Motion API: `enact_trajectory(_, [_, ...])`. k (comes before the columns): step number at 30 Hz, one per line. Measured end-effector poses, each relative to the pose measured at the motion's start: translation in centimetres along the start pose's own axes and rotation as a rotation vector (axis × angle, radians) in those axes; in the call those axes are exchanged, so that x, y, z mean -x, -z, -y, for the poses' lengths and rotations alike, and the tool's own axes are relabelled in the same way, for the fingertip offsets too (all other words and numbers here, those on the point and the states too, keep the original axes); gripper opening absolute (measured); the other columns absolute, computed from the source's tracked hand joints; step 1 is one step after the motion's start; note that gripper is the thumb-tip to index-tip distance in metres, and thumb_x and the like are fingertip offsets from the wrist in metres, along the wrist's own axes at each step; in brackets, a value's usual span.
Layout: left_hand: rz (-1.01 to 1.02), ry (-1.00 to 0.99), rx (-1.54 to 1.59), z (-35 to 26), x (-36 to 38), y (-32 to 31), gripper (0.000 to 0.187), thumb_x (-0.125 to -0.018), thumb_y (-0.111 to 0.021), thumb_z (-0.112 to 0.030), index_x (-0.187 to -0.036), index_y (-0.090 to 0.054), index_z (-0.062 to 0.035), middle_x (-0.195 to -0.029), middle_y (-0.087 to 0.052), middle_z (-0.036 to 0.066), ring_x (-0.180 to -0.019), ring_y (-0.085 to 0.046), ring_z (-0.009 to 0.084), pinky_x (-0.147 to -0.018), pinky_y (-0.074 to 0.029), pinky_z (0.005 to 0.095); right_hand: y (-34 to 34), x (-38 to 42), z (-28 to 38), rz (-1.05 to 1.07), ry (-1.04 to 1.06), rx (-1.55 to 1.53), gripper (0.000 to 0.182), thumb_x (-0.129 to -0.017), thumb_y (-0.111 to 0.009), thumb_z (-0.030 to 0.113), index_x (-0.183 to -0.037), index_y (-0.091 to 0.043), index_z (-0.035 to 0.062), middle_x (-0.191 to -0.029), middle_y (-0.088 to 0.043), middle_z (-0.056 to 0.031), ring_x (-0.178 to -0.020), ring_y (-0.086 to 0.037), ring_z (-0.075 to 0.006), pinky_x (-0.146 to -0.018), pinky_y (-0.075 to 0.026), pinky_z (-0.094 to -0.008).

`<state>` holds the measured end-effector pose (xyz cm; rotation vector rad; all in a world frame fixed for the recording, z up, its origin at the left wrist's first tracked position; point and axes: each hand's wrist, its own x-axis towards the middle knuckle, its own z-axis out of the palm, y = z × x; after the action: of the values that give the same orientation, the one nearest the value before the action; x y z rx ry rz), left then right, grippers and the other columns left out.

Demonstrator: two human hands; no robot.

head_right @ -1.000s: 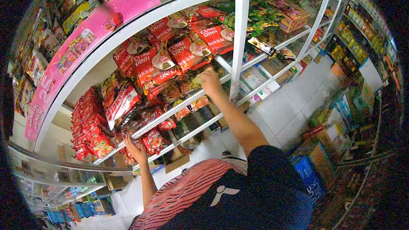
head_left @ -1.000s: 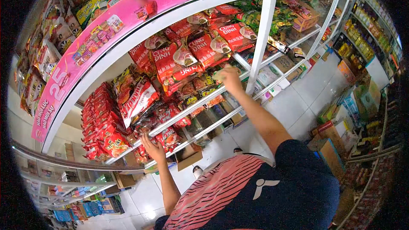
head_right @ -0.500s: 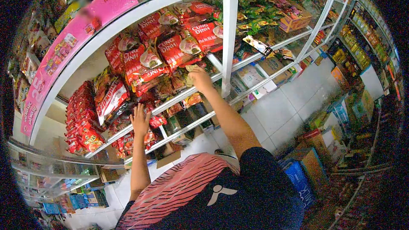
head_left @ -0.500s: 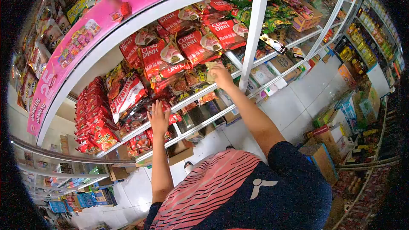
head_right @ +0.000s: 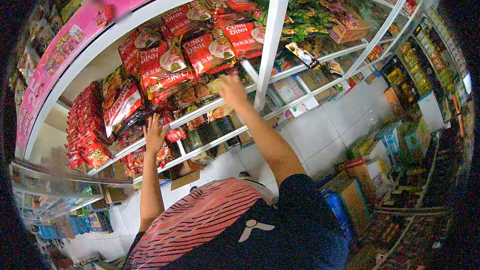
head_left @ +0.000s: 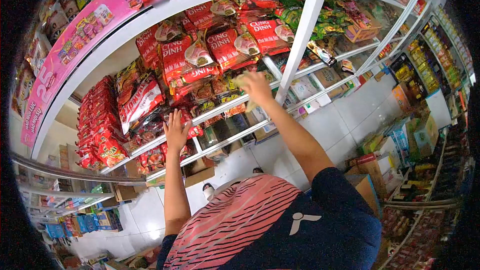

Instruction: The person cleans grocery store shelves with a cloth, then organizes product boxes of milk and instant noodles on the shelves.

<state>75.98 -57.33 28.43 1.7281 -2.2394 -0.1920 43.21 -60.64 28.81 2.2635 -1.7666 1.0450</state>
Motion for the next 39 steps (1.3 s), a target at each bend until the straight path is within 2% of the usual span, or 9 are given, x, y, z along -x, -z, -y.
enact_trajectory(5, [-0.038,0.011,-0.013,0.0,0.1,-0.4,0.058,-0.083,-0.044,-0.044,-0.129,-0.033,-0.0106,-0.137,-0.028,0.006,-0.128,-0.021,0.0236,-0.103,-0.01,0.0466,-1.8,-0.8,4.0,-0.007,-0.186,0.205,0.024,-0.065,-0.061,0.021,-0.085,-0.055,0.009,-0.083,-0.051,-0.0132,-0.081,-0.048,-0.0288,-0.068,-0.036,-0.0421])
enact_trajectory(10, [-0.043,0.023,-0.023,-0.1,0.0,-0.3,0.058,-0.083,-0.045,-0.044,-0.129,-0.033,-0.0108,-0.137,-0.027,0.005,-0.127,-0.022,0.0234,-0.103,-0.01,0.0472,-4.3,0.3,7.8,-0.003,0.193,0.019,0.037,-0.068,-0.06,0.027,-0.097,-0.049,0.0078,-0.073,-0.054,-0.0114,-0.071,-0.057,-0.0278,-0.055,-0.044,-0.041])
enact_trajectory(14, [-0.044,0.023,-0.015,-0.1,0.1,-0.3,0.058,-0.083,-0.045,-0.044,-0.129,-0.033,-0.011,-0.137,-0.027,0.005,-0.127,-0.022,0.0234,-0.103,-0.01,0.0472,-1.3,-1.1,1.9,0.143,-0.281,0.176,0.038,-0.07,-0.059,0.027,-0.099,-0.047,0.0058,-0.059,-0.055,-0.0087,-0.052,-0.057,-0.0262,-0.042,-0.042,-0.0399])
enact_trajectory(19, [-0.053,0.009,-0.019,-0.1,0.3,-0.6,0.056,-0.085,-0.042,-0.043,-0.13,-0.032,-0.0118,-0.138,-0.027,0.005,-0.128,-0.021,0.023,-0.103,-0.009,0.0467,-2.2,-1.8,2.3,-0.034,-0.194,0.355,0.026,-0.073,-0.054,0.021,-0.09,-0.047,0.0028,-0.066,-0.059,-0.0111,-0.057,-0.059,-0.0265,-0.043,-0.044,-0.0396])
enact_trajectory(21, [-0.068,0.003,-0.016,-0.1,0.1,-0.5,0.056,-0.085,-0.042,-0.043,-0.13,-0.031,-0.0117,-0.138,-0.027,0.005,-0.128,-0.021,0.0228,-0.103,-0.009,0.0466,-3.7,-1.6,7.1,0.172,-0.277,0.194,0.021,-0.073,-0.05,0.015,-0.09,-0.049,0.0022,-0.066,-0.058,-0.0124,-0.055,-0.059,-0.0251,-0.04,-0.044,-0.0391])
enact_trajectory(26, [-0.02,-0.003,-0.028,0.2,0.0,-0.5,0.058,-0.084,-0.043,-0.043,-0.13,-0.031,-0.01,-0.138,-0.026,0.005,-0.128,-0.02,0.0234,-0.103,-0.01,0.0478,-7.9,0.0,17.5,0.053,0.057,-0.032,0.014,-0.075,-0.047,0.015,-0.086,-0.051,0.0076,-0.06,-0.059,-0.0124,-0.053,-0.06,-0.0295,-0.046,-0.045,-0.0436])
enact_trajectory(29, [0.006,0.022,0.006,-0.3,0.0,0.3,0.058,-0.083,-0.045,-0.041,-0.13,-0.03,-0.0104,-0.138,-0.025,0.005,-0.128,-0.02,0.0237,-0.103,-0.009,0.0474,-4.0,-0.6,13.9,0.348,-0.023,0.064,0.012,-0.075,-0.045,0.012,-0.085,-0.051,0.0076,-0.059,-0.059,-0.0129,-0.055,-0.06,-0.0292,-0.045,-0.044,-0.0434])
enact_trajectory(33, [-0.006,0.017,0.003,-0.1,0.0,0.0,0.058,-0.083,-0.045,-0.042,-0.13,-0.03,-0.011,-0.138,-0.025,0.005,-0.128,-0.02,0.0237,-0.103,-0.009,0.0475,-2.0,-1.4,-0.5,0.022,-0.242,0.237,0.016,-0.078,-0.046,0.013,-0.087,-0.053,0.0014,-0.054,-0.057,-0.0097,-0.044,-0.057,-0.0235,-0.035,-0.041,-0.0379])
enact_trajectory(39, [-0.035,0.017,-0.023,-0.5,0.3,-0.2,0.057,-0.084,-0.043,-0.042,-0.13,-0.03,-0.0109,-0.138,-0.026,0.006,-0.128,-0.021,0.0234,-0.103,-0.01,0.0475,-3.7,-2.9,2.8,0.043,-0.334,0.304,0.026,-0.079,-0.048,0.025,-0.092,-0.055,0.003,-0.056,-0.058,-0.0097,-0.048,-0.058,-0.0262,-0.044,-0.046,-0.0418])
